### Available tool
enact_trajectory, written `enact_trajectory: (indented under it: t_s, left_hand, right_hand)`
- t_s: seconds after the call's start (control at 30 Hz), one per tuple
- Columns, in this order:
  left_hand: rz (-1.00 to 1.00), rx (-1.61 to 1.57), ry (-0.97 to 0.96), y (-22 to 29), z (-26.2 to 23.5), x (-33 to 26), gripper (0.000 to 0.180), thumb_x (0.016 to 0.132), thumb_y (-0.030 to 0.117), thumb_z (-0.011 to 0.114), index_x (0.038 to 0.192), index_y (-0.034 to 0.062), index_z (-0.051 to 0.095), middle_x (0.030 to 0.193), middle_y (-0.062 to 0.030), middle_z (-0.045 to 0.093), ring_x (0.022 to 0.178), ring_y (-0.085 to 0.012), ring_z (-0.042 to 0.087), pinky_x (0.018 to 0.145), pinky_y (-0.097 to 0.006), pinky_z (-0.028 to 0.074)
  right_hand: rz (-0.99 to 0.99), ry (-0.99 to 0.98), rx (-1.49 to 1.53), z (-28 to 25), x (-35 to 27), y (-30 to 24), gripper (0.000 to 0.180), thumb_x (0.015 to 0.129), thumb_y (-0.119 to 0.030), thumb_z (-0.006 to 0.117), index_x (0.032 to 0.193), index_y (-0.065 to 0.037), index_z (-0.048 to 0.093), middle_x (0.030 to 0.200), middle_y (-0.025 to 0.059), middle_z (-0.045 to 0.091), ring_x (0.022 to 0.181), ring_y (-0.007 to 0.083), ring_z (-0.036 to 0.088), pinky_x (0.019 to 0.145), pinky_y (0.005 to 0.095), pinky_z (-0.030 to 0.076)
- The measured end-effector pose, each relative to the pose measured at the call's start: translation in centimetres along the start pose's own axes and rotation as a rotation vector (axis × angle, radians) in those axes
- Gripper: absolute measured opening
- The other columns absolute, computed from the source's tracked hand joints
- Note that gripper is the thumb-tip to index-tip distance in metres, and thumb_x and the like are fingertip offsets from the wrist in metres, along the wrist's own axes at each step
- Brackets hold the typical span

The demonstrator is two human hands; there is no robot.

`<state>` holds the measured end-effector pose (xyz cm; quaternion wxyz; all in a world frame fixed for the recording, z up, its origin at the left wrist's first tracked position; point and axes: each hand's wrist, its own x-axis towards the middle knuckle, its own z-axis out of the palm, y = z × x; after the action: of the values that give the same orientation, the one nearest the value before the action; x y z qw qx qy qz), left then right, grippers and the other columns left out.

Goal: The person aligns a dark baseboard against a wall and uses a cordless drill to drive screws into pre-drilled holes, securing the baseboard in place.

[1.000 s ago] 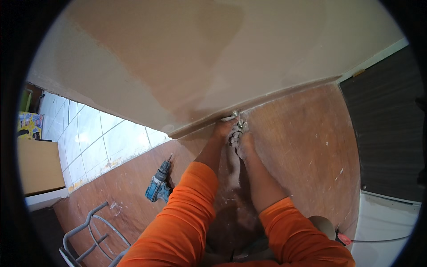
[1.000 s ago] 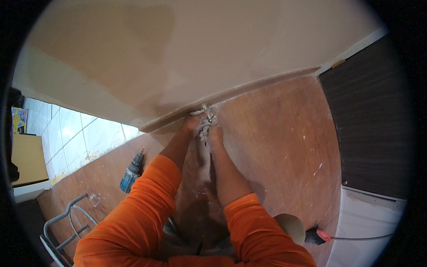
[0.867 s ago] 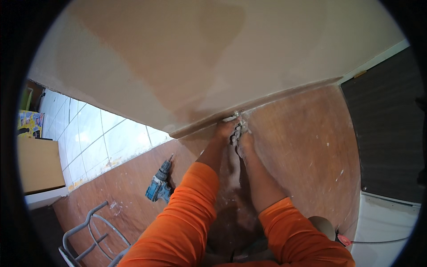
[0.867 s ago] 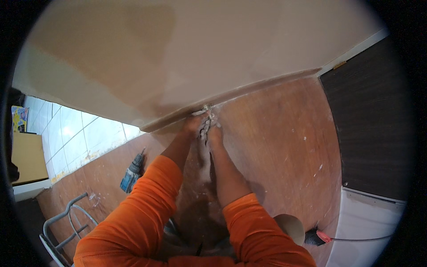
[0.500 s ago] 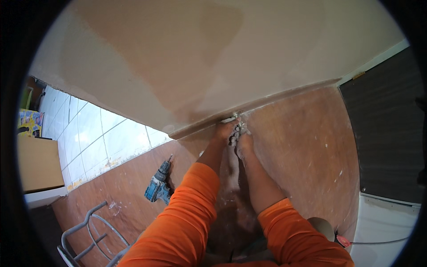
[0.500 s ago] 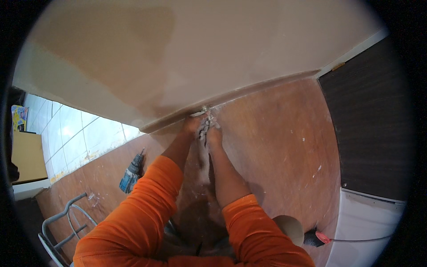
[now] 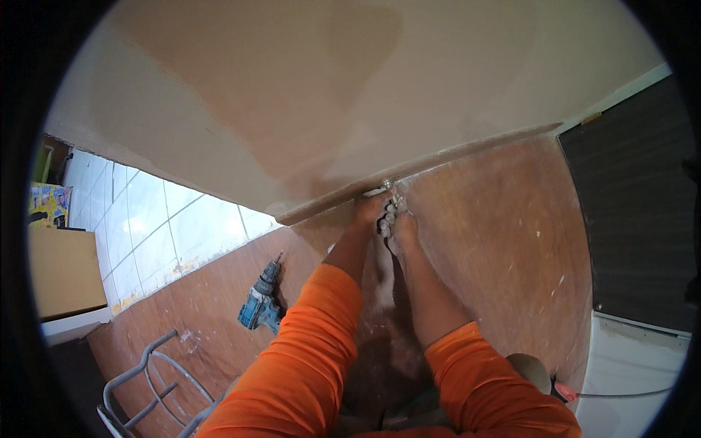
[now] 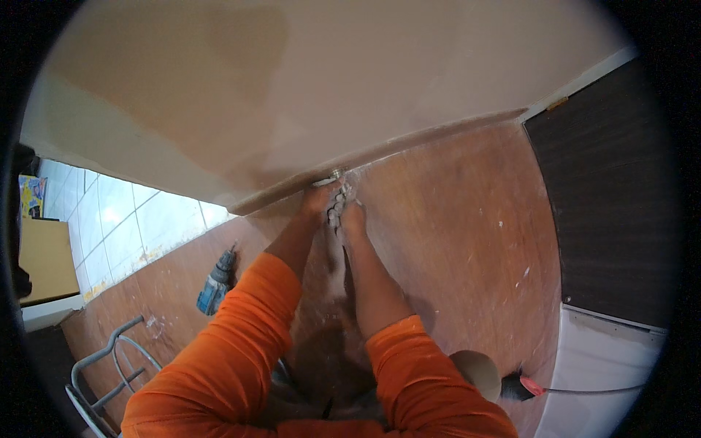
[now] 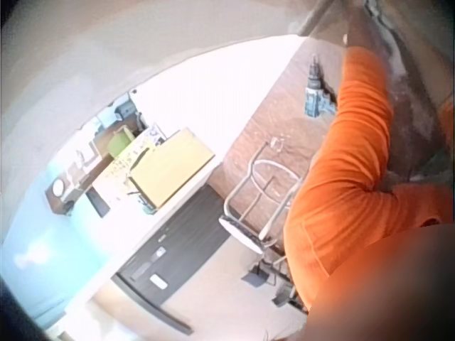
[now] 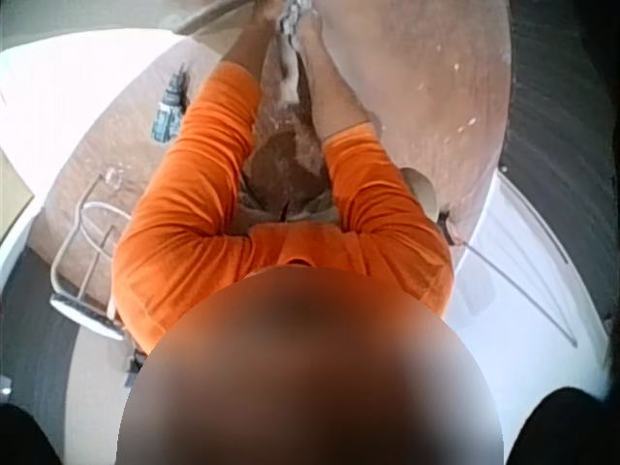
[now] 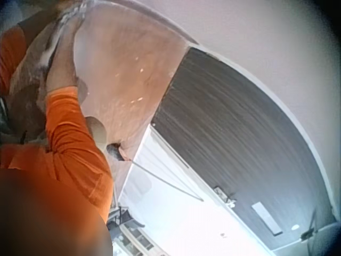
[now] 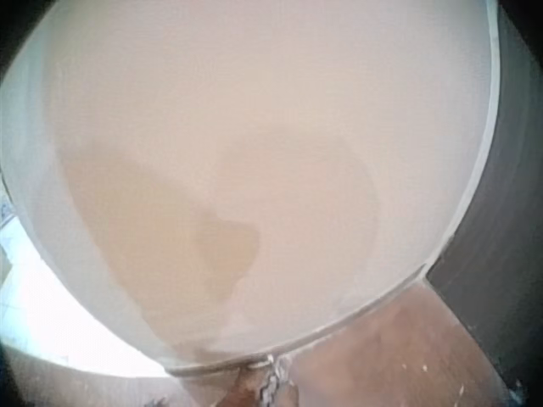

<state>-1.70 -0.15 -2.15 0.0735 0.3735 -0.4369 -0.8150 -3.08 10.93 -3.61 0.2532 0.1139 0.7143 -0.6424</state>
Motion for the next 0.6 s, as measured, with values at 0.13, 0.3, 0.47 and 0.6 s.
enact_trajectory:
  t_s: [0.13,0.3,0.47,0.6]
  left_hand:
    - [0.026,0.040,0.004,0.0,0.2,0.1,0.045,0.084,0.014,0.084,0.121,-0.0014,0.066,0.112,-0.0086,0.070,0.093,-0.0219,0.069,0.082,-0.037,0.057]
    - [-0.014,-0.050,0.010,0.2,0.4,-0.4,0.048,0.080,0.014,0.087,0.121,-0.0017,0.066,0.113,-0.0083,0.070,0.097,-0.0213,0.068,0.085,-0.035,0.055]
    - [0.007,0.017,0.017,0.9,0.5,-0.7,0.060,0.075,0.017,0.090,0.124,-0.0048,0.064,0.120,-0.0098,0.068,0.103,-0.0222,0.066,0.090,-0.034,0.052]
    - [-0.052,0.034,0.032,1.3,0.6,-1.6,0.055,0.076,0.017,0.088,0.123,-0.0025,0.065,0.117,-0.0090,0.069,0.100,-0.0221,0.067,0.089,-0.034,0.052]
  right_hand:
    - [0.180,-0.043,0.207,-0.1,-0.2,-0.1,0.037,0.100,-0.023,0.046,0.099,0.006,0.069,0.088,0.0209,0.071,0.078,0.0358,0.069,0.068,0.0470,0.050]
    - [-0.168,0.075,-0.358,-0.6,0.7,1.7,0.039,0.101,-0.024,0.046,0.101,0.008,0.067,0.096,0.0327,0.070,0.087,0.0454,0.070,0.075,0.0517,0.051]
    - [-0.072,-0.071,-0.420,-1.0,2.1,2.5,0.044,0.104,-0.030,0.045,0.098,0.006,0.069,0.088,0.0254,0.071,0.080,0.0387,0.070,0.072,0.0496,0.053]
    - [0.183,-0.067,0.212,-0.4,-0.8,-0.5,0.045,0.105,-0.034,0.047,0.093,0.002,0.071,0.078,0.0130,0.070,0.068,0.0272,0.067,0.061,0.0429,0.051]
